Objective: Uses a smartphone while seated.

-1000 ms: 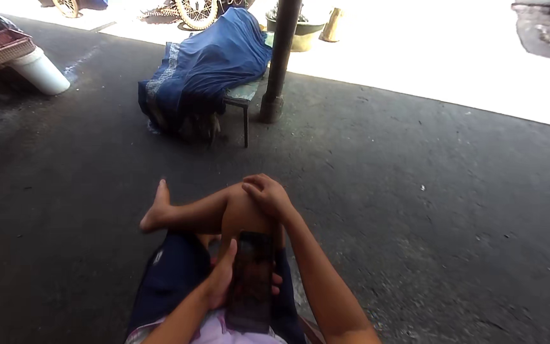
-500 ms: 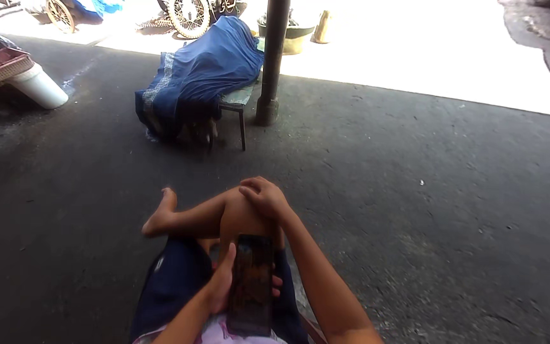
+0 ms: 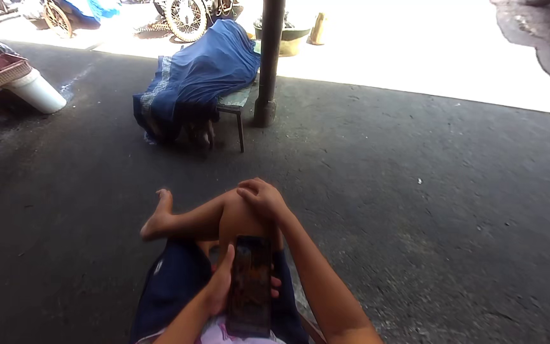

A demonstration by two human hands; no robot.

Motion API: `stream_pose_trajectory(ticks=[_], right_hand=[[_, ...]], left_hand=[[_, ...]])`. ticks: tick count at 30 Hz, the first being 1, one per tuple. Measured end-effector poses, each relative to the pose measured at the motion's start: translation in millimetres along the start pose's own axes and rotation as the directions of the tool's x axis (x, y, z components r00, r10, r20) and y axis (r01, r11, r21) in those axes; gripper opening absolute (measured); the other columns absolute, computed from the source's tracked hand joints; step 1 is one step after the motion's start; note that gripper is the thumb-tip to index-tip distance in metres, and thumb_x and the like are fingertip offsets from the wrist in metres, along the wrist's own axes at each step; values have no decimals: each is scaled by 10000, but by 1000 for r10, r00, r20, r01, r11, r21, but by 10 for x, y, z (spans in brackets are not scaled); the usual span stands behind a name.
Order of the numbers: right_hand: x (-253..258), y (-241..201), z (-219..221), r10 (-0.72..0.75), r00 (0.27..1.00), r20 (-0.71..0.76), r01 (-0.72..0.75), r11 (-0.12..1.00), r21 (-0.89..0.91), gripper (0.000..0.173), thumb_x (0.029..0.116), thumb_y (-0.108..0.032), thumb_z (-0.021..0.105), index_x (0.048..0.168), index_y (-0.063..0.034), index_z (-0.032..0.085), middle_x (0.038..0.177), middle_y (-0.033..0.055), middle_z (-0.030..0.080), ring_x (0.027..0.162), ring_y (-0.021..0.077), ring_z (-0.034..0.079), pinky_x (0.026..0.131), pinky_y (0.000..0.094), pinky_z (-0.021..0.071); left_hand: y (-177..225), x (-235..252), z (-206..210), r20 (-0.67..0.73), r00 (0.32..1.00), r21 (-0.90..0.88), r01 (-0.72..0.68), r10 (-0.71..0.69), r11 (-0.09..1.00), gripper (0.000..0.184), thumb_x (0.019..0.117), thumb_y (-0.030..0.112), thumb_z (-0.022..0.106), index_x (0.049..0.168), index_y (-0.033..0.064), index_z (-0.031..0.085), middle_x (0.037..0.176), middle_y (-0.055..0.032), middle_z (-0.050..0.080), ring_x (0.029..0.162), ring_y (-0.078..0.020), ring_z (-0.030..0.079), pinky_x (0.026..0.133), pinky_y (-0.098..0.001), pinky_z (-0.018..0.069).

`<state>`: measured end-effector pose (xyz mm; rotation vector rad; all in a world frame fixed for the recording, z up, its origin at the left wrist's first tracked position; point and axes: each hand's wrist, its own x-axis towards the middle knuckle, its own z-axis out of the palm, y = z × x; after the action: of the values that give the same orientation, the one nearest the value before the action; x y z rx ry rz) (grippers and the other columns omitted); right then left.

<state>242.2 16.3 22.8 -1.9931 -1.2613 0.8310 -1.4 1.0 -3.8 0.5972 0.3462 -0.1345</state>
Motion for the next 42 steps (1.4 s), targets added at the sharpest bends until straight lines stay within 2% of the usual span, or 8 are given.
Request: stream_pose_trajectory(ticks=[7,13,24,29,42], right_hand=[[-5,0,3,-8,1000,-2,8,1000,5,430,1046,-464,500,1320,-179,670,1325,71,641,1254,248,584,1053,529,434],[1,0,1,-11,1000,2,11,1000,1,426,1046,-456,503,1314,-173,674,1314,75,644,1248,258,585,1047,530,438],[1,-7,0,-4,1000,5,4,1000,0,423,1045,-461,504,1313,-182,675,1316,66,643,1249,244,583,1050,527,434],[2,-12,-3,4,1000,10,-4,1000,-6,431,1047,-468,495,1322,-187,671,1330,64,638,1263,244,577,1055,525,431],[4,-11,0,-3,1000,6,3,1000,-3,425,1047,-461,499,1320,-184,671,1326,64,640,1263,249,578,1056,528,430]], left_hand=[[-2,-3,2,-7,1000,0,4,-4,1000,971,923,817,204,1446,36,449,1349,-206,628,1226,-361,633,1031,-499,527],[5,2,12,-19,1000,-4,7,-7,1000,960,936,800,160,1444,36,445,1349,-202,628,1220,-357,638,1026,-498,531],[-1,-2,1,8,1000,-21,-5,5,1000,956,917,823,232,1435,56,471,1355,-199,625,1229,-360,631,1035,-502,523],[-1,1,-3,0,1000,-25,3,-3,1000,957,929,810,201,1441,44,459,1351,-207,626,1234,-364,627,1039,-507,520],[-2,5,-4,12,1000,-35,-2,3,999,969,916,825,228,1440,45,463,1355,-201,624,1237,-360,626,1038,-502,522]])
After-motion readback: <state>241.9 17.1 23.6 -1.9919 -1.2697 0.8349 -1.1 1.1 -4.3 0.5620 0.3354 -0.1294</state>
